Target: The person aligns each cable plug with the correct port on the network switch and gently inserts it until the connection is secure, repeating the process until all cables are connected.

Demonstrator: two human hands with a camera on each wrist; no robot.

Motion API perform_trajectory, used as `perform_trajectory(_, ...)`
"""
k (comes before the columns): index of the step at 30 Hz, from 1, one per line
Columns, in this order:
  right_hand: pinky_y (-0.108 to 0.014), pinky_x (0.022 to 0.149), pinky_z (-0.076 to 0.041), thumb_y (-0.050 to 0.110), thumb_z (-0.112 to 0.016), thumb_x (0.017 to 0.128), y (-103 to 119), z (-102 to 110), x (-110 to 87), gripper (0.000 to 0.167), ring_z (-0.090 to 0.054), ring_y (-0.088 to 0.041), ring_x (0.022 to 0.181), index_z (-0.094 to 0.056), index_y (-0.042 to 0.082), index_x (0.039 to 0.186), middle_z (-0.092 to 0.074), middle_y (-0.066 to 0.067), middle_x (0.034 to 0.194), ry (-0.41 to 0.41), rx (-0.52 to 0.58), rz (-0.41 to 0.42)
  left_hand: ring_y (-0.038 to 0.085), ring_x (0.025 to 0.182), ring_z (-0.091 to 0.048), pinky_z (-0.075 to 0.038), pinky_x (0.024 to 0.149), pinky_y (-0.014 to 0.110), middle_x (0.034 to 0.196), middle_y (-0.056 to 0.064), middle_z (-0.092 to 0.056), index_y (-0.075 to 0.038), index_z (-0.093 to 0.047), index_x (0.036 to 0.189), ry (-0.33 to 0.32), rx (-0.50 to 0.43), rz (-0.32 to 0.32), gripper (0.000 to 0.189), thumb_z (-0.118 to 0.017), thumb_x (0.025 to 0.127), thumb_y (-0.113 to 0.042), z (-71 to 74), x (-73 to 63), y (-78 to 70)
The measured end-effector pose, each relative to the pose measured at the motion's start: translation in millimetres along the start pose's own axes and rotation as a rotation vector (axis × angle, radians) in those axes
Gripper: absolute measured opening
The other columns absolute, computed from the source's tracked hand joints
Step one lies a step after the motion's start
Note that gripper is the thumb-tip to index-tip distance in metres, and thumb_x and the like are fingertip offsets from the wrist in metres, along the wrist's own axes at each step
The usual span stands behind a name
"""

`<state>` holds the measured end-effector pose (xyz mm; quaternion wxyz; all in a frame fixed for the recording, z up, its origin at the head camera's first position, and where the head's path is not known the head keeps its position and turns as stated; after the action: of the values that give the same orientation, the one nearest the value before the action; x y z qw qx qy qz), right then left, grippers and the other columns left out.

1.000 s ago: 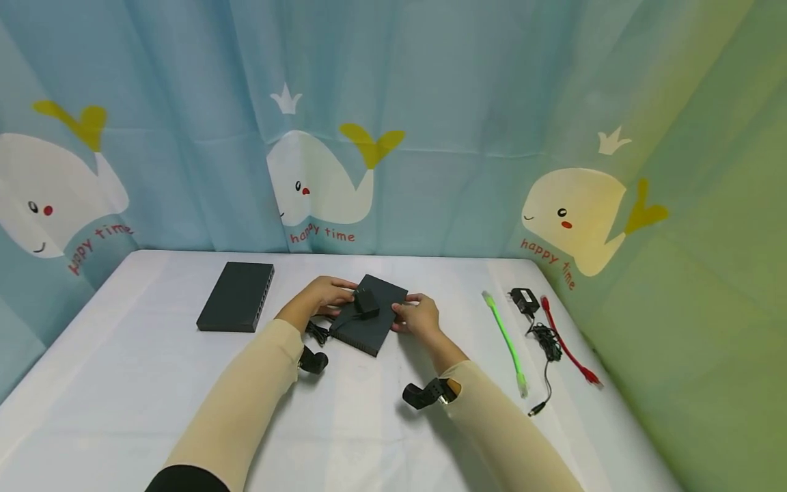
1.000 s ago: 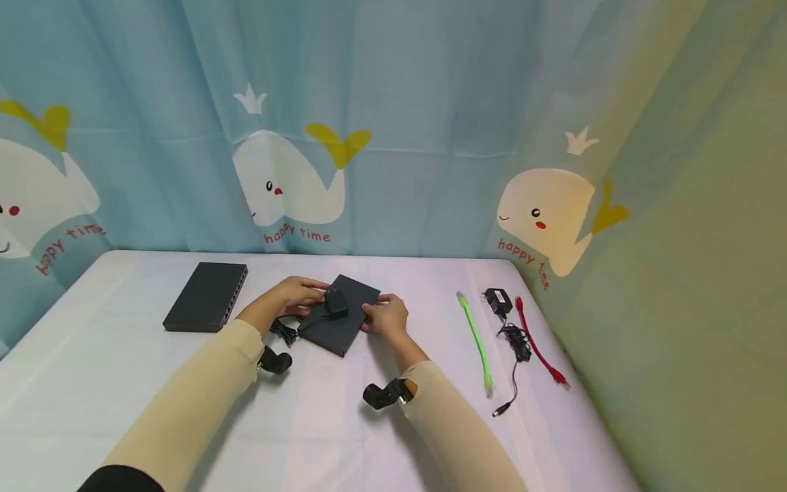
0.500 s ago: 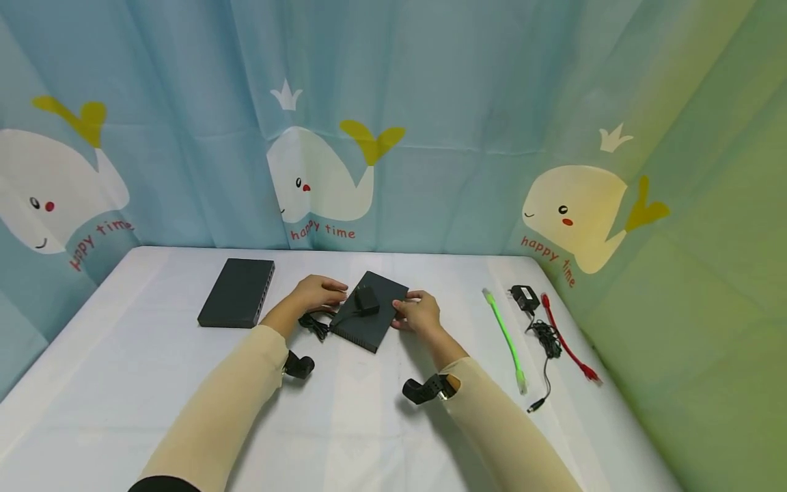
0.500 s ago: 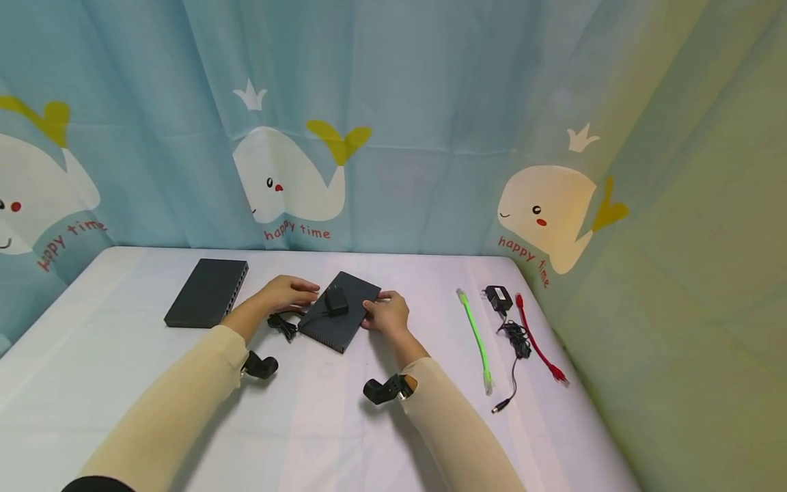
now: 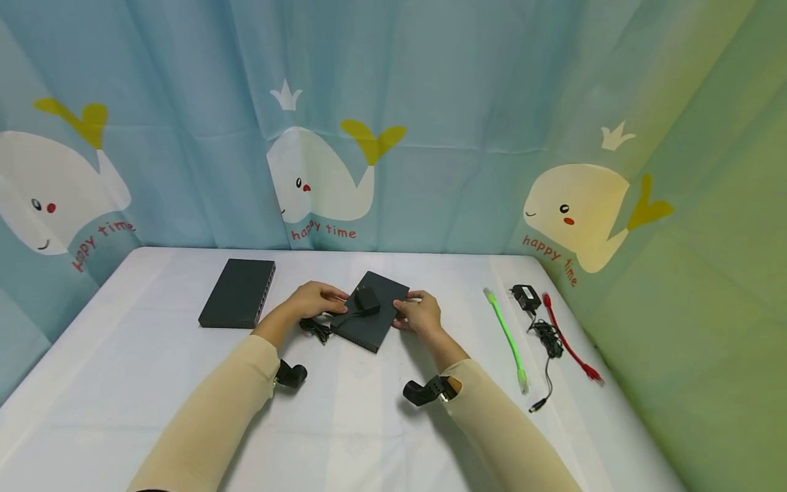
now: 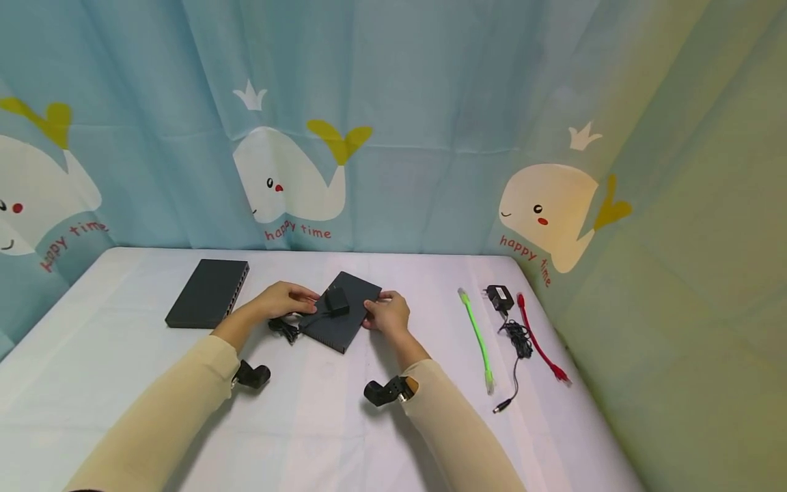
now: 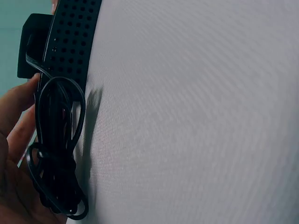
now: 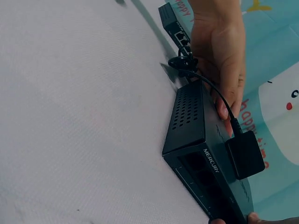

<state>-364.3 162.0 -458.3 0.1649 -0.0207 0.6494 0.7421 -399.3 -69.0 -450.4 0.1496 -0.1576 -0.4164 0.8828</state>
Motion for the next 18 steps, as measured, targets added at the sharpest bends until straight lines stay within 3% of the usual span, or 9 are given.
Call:
perform_trajectory(5,-0.027,0.054,-0.059,0.003,-0.069,0.091,-1,-1,-1.8,0.043,-0.064,-0.011,0.061,-0.053,-0.003,0.13,-0.067,-0.023,0.113,-0.011,0.006,0.002,0.027,0.112,-0.063,-0.051,0.097,0.041,0.12,0.01,-0.07,-0.009,-0.069,0.125,0.0,-0.02,0.012,0.039,-0.072,0.091,-0.027,-1.1,1.6,1.4)
perform_trajectory(10,-0.028,0.054,-0.059,0.0,-0.069,0.091,-1,-2,-4.1,0.044,-0.064,-0.011,0.06,-0.051,-0.006,0.13,-0.066,-0.025,0.114,-0.027,0.036,0.017,0.023,0.106,-0.064,-0.054,0.087,0.034,0.124,0.012,-0.067,-0.009,-0.068,0.126,0.03,-0.065,0.03,0.039,-0.071,0.091,-0.025,0.7,5.7,1.5)
perform_trajectory(18,-0.025,0.053,-0.058,-0.003,-0.066,0.091,0,-6,-9.6,0.042,-0.063,-0.013,0.065,-0.046,-0.009,0.128,-0.06,-0.02,0.104,-0.064,0.082,0.041,0.019,0.098,-0.065,-0.055,0.078,0.031,0.124,0.014,-0.066,-0.007,-0.065,0.13,0.113,-0.123,0.053,0.04,-0.068,0.092,-0.019,4.6,15.0,-2.3)
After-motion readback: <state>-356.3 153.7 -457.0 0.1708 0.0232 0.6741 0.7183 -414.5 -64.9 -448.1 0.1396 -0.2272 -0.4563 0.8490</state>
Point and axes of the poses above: each hand's wrist, its own x-axis towards the middle knuckle, its own z-axis out of the back of the hand, y = z × x, the point moved 7 cm from there along x, towards the middle knuckle
